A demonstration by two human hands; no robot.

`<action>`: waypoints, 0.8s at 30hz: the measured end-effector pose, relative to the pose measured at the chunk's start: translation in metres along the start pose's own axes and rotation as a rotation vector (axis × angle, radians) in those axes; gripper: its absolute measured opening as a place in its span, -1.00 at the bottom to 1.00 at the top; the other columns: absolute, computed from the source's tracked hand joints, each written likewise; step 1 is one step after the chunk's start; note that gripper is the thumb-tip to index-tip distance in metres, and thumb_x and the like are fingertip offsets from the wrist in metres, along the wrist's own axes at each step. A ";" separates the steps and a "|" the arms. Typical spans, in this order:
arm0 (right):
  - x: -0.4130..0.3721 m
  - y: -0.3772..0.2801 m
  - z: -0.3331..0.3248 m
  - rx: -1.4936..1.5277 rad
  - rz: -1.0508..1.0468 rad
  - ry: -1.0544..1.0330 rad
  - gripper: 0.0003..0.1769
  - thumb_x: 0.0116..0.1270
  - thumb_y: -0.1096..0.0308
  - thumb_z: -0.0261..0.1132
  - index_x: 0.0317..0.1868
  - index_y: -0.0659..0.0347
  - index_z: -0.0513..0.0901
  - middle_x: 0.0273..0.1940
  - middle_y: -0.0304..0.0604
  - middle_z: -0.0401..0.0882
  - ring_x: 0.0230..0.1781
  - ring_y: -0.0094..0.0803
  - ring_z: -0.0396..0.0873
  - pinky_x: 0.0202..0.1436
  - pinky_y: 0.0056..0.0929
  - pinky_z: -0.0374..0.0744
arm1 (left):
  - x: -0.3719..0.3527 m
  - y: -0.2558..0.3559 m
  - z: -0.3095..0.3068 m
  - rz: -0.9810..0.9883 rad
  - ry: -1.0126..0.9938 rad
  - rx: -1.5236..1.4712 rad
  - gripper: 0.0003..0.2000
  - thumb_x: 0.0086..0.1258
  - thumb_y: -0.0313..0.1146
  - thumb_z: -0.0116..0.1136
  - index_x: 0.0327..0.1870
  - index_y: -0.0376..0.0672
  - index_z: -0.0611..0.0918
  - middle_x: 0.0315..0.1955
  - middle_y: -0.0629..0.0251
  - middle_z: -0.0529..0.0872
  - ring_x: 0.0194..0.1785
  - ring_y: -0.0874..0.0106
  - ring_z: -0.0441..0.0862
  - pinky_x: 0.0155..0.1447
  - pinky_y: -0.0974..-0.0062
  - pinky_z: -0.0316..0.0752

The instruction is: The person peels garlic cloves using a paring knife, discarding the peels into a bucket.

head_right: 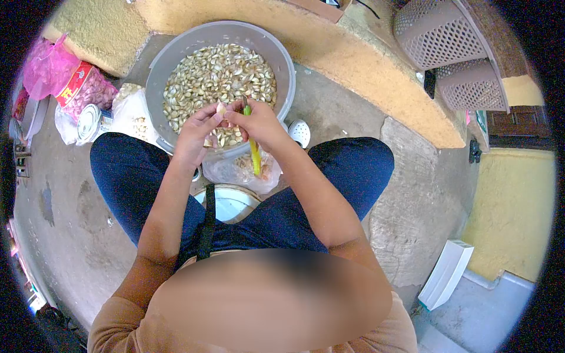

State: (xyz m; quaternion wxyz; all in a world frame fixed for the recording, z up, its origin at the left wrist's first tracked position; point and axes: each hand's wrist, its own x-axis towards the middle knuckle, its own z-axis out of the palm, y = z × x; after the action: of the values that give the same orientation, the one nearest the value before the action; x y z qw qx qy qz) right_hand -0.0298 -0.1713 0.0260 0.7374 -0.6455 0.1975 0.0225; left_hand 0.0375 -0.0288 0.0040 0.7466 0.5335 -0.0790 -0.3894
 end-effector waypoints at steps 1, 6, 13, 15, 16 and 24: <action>0.000 0.000 0.000 -0.021 -0.005 0.005 -0.69 0.10 0.25 0.27 -0.25 0.31 0.49 -0.62 -0.26 0.45 -0.79 -0.61 0.33 -0.74 -0.62 0.30 | -0.001 0.001 0.003 0.041 0.015 0.053 -0.67 0.22 -0.39 0.10 0.00 -0.25 0.46 -0.24 0.28 0.59 -0.26 0.54 0.56 -0.60 0.73 0.35; -0.011 -0.017 0.003 -0.528 -0.117 0.106 -0.65 0.16 0.22 0.19 -0.22 0.37 0.42 -0.60 -0.13 0.46 -0.67 -0.47 0.43 -0.63 -0.49 0.38 | -0.003 0.004 0.007 0.150 0.023 0.126 -0.72 0.22 -0.47 0.06 -0.03 -0.28 0.48 -0.20 0.24 0.59 -0.30 0.54 0.56 -0.59 0.74 0.40; -0.021 -0.031 0.003 -0.550 -0.157 -0.001 -0.66 0.21 0.16 0.10 -0.30 0.34 0.39 -0.57 0.01 0.47 -0.51 -0.19 0.48 -0.43 -0.33 0.41 | -0.005 0.011 0.009 0.218 -0.003 0.125 -0.74 0.23 -0.53 0.01 -0.03 -0.28 0.49 -0.19 0.26 0.58 -0.33 0.54 0.56 -0.58 0.74 0.40; -0.024 -0.034 0.005 -0.488 -0.112 -0.021 -0.67 0.20 0.15 0.10 -0.32 0.32 0.40 -0.57 0.03 0.47 -0.53 -0.16 0.48 -0.44 -0.31 0.40 | -0.006 0.011 0.010 0.227 -0.002 0.134 -0.74 0.24 -0.53 0.01 -0.04 -0.26 0.50 -0.21 0.27 0.59 -0.33 0.55 0.56 -0.57 0.74 0.40; -0.022 -0.030 0.005 -0.494 -0.182 -0.001 -0.67 0.20 0.15 0.10 -0.33 0.32 0.41 -0.57 0.05 0.47 -0.53 -0.14 0.48 -0.45 -0.30 0.40 | -0.007 0.013 0.012 0.232 0.001 0.139 -0.74 0.23 -0.54 0.01 -0.04 -0.26 0.51 -0.22 0.28 0.60 -0.34 0.56 0.56 -0.57 0.74 0.40; -0.025 -0.035 0.007 -0.698 -0.295 0.090 -0.62 0.16 0.08 0.12 -0.39 0.32 0.46 -0.58 0.14 0.48 -0.51 0.02 0.49 -0.45 -0.16 0.41 | -0.011 0.012 0.017 0.259 0.034 0.216 -0.75 0.21 -0.53 0.06 -0.06 -0.21 0.55 -0.34 0.34 0.63 -0.40 0.64 0.54 -0.56 0.77 0.38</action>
State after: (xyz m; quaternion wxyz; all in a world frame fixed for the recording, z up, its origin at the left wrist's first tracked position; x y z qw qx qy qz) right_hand -0.0406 -0.1652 0.0677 0.4593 -0.8796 0.1149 -0.0463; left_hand 0.0267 -0.0331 0.0244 0.7302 0.6024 -0.1758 -0.2704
